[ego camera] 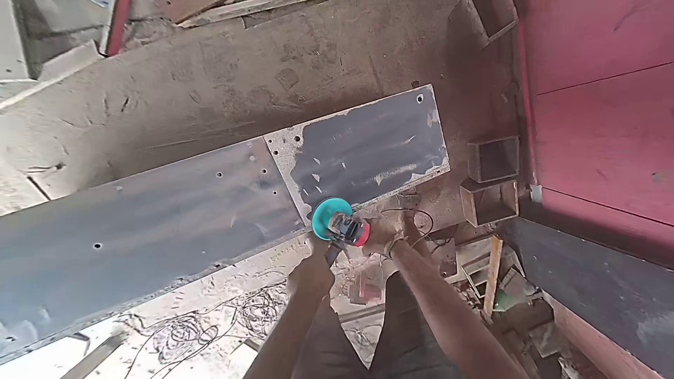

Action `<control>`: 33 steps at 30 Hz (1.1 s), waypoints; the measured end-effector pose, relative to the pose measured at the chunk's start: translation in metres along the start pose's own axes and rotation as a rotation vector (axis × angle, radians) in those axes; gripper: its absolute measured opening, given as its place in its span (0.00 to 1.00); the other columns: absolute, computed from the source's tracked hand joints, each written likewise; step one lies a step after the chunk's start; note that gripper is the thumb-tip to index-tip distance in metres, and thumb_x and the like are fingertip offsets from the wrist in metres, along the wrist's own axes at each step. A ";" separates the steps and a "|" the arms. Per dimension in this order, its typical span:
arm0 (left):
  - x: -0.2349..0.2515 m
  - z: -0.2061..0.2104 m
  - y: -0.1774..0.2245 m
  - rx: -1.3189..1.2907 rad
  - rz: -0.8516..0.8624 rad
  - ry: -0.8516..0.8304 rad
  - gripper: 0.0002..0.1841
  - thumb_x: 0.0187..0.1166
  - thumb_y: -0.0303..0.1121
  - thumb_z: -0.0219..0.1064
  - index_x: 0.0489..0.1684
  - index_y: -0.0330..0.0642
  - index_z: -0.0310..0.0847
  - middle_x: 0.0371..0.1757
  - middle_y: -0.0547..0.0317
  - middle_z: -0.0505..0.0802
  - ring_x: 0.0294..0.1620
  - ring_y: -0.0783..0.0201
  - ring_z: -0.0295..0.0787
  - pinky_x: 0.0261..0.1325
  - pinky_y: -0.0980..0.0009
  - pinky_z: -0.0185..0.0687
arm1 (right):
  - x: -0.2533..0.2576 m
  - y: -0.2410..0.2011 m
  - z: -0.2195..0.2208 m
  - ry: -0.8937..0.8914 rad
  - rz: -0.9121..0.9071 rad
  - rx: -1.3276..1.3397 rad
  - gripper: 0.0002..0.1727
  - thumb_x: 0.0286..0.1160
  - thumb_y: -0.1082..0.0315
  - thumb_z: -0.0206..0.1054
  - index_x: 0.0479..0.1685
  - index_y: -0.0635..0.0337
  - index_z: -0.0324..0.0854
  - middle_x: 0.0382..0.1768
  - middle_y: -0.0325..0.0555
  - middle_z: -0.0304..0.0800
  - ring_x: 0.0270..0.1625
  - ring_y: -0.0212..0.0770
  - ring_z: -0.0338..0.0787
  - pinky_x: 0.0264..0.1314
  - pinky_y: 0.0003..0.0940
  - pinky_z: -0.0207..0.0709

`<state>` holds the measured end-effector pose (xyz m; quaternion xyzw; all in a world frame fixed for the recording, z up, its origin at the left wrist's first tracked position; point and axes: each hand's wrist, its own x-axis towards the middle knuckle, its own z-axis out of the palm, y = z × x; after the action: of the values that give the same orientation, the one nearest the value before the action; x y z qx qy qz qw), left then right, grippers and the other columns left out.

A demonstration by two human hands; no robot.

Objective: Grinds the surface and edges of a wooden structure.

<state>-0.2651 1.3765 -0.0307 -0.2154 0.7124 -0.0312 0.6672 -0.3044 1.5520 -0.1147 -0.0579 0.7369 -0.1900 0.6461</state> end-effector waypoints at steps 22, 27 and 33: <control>0.019 -0.022 0.217 -0.176 0.399 -0.014 0.25 0.73 0.42 0.70 0.67 0.39 0.82 0.62 0.39 0.92 0.63 0.40 0.91 0.60 0.35 0.85 | -0.071 0.132 -0.153 0.186 0.365 -0.018 0.34 0.64 0.44 0.77 0.66 0.56 0.85 0.62 0.62 0.91 0.66 0.65 0.89 0.64 0.72 0.80; 0.007 -0.047 0.316 -0.107 0.528 0.041 0.26 0.75 0.46 0.71 0.66 0.37 0.83 0.66 0.38 0.90 0.67 0.39 0.88 0.61 0.32 0.83 | -0.055 0.249 -0.176 0.232 0.529 0.063 0.40 0.59 0.46 0.83 0.66 0.67 0.82 0.63 0.65 0.89 0.68 0.64 0.88 0.70 0.68 0.79; -0.018 -0.058 0.267 -0.043 0.396 0.031 0.27 0.69 0.39 0.74 0.66 0.36 0.81 0.64 0.39 0.90 0.64 0.38 0.89 0.55 0.35 0.85 | -0.026 0.235 -0.129 0.238 0.319 0.147 0.49 0.38 0.57 0.92 0.72 0.63 0.79 0.64 0.63 0.89 0.70 0.61 0.88 0.74 0.65 0.78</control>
<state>-0.3919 1.6104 -0.0959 -0.0849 0.7516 0.1124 0.6444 -0.3886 1.8037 -0.1617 0.1296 0.7921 -0.1442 0.5788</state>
